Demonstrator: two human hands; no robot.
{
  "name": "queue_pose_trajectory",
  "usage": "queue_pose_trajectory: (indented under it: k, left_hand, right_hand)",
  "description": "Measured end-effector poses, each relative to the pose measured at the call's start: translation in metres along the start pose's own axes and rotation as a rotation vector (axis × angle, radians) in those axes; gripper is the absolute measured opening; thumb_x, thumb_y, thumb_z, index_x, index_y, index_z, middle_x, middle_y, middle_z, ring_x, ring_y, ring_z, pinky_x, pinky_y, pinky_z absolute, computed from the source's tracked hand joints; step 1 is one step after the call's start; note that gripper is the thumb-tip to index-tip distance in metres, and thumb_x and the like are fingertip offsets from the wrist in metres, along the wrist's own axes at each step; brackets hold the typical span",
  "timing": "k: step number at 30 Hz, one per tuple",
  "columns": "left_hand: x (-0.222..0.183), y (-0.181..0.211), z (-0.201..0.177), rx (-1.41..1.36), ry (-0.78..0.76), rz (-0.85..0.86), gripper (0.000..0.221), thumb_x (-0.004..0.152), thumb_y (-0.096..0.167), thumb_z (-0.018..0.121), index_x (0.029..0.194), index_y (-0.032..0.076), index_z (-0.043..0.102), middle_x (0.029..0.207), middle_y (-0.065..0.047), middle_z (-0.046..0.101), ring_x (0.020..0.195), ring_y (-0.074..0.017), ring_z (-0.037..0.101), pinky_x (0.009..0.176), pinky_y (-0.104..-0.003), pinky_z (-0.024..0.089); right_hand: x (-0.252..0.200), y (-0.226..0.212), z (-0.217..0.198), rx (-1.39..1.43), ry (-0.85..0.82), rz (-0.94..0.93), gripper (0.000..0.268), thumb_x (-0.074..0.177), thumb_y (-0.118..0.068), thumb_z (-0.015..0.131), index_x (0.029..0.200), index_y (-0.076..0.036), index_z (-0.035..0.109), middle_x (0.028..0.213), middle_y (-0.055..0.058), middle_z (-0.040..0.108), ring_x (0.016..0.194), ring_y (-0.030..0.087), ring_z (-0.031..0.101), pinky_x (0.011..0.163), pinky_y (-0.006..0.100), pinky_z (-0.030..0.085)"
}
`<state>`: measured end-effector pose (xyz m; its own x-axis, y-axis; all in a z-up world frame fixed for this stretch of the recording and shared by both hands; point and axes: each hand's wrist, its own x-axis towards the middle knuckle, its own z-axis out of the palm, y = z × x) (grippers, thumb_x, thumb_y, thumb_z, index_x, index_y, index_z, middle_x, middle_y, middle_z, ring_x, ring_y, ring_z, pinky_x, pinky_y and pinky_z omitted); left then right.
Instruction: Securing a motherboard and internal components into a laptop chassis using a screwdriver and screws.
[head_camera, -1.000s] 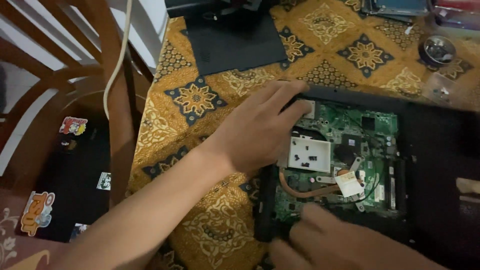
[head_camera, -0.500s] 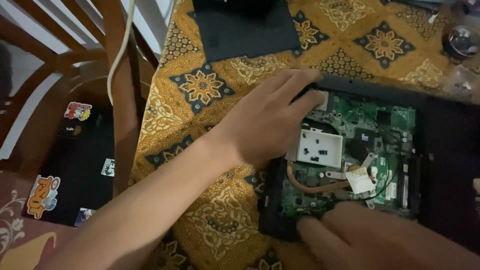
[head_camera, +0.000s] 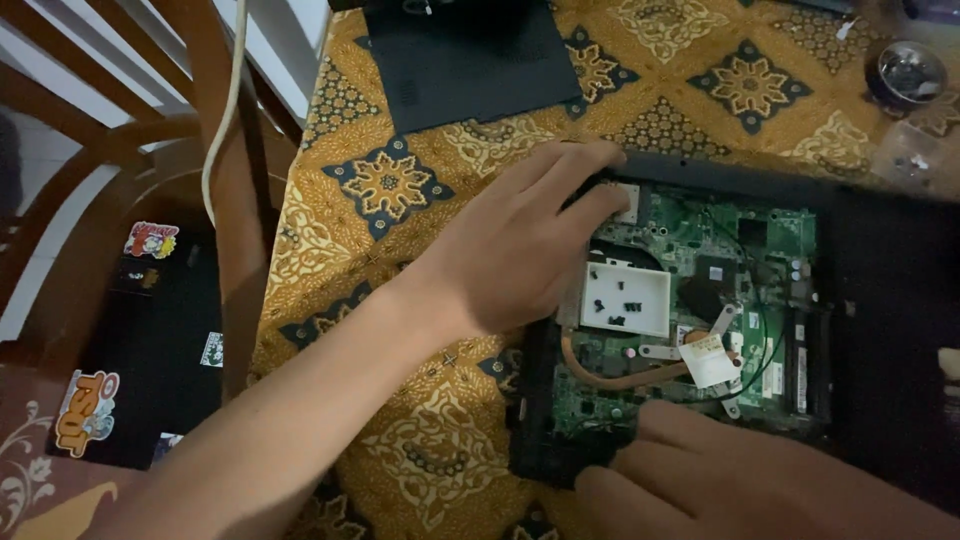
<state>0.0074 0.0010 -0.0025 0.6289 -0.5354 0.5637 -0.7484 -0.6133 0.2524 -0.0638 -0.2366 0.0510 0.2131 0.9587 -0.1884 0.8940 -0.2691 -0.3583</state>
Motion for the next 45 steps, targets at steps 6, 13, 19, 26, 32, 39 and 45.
queue_pose_trajectory:
  k: [6,13,19,26,32,39,45]
  left_hand:
    - [0.001,-0.001,0.000,-0.014,-0.013,-0.007,0.042,0.081,-0.001,0.070,0.122,0.000,0.060,0.140,-0.019,0.051,0.131,-0.0384,0.052,0.114,-0.047,0.046]
    - [-0.002,-0.001,-0.002,-0.057,-0.012,-0.008,0.045,0.080,-0.006,0.065,0.124,0.000,0.056,0.140,-0.021,0.050,0.132,-0.0413,0.052,0.114,-0.050,0.045]
    - [-0.001,-0.003,0.002,-0.018,-0.042,-0.008,0.039,0.087,-0.002,0.064,0.126,0.000,0.059,0.142,-0.019,0.050,0.136,-0.0417,0.048,0.114,-0.051,0.042]
    - [0.003,0.001,-0.003,-0.061,-0.066,-0.006,0.031,0.091,-0.006,0.058,0.121,0.001,0.060,0.140,-0.016,0.050,0.128,-0.0402,0.051,0.107,-0.050,0.047]
    - [0.004,0.005,-0.007,-0.069,-0.058,-0.007,0.027,0.092,-0.004,0.060,0.119,-0.004,0.061,0.137,-0.021,0.052,0.127,-0.0427,0.054,0.106,-0.052,0.046]
    - [0.004,0.005,-0.007,-0.087,-0.042,0.003,0.026,0.094,-0.005,0.061,0.120,-0.003,0.060,0.138,-0.021,0.050,0.126,-0.0422,0.054,0.104,-0.052,0.047]
    - [0.003,0.006,-0.008,-0.094,-0.048,-0.001,0.026,0.094,-0.007,0.060,0.119,-0.003,0.061,0.137,-0.019,0.050,0.125,-0.0407,0.053,0.104,-0.051,0.046]
  right_hand:
    - [-0.014,0.015,-0.003,0.120,0.004,-0.051,0.026,0.100,-0.022,0.061,0.125,-0.017,0.064,0.113,0.003,0.066,0.102,0.021,0.065,0.071,0.037,0.056]
    - [-0.049,0.042,0.008,0.111,0.074,0.072,0.029,0.091,-0.035,0.076,0.118,-0.026,0.071,0.102,-0.006,0.075,0.082,0.008,0.078,0.068,0.029,0.064]
    - [-0.095,0.069,0.019,0.111,-0.285,0.642,0.008,0.069,-0.051,0.080,0.075,-0.056,0.082,0.081,-0.033,0.083,0.074,-0.014,0.080,0.077,0.014,0.061]
    - [-0.119,0.005,0.029,0.134,0.085,0.818,0.013,0.074,-0.046,0.086,0.087,-0.050,0.085,0.078,-0.027,0.087,0.055,-0.004,0.092,0.056,0.030,0.069]
    - [-0.095,-0.005,0.010,0.214,0.134,0.726,0.014,0.077,-0.031,0.081,0.089,-0.038,0.084,0.085,-0.022,0.088,0.059,0.000,0.090,0.051,0.032,0.064]
    - [-0.096,-0.007,0.019,0.147,0.159,0.688,0.017,0.075,-0.028,0.082,0.090,-0.035,0.082,0.085,-0.019,0.084,0.059,0.001,0.087,0.049,0.031,0.063]
    - [-0.105,-0.025,0.053,-0.142,-0.118,0.839,0.011,0.094,-0.056,0.062,0.100,-0.049,0.068,0.077,-0.017,0.076,0.056,0.008,0.081,0.050,0.034,0.064]
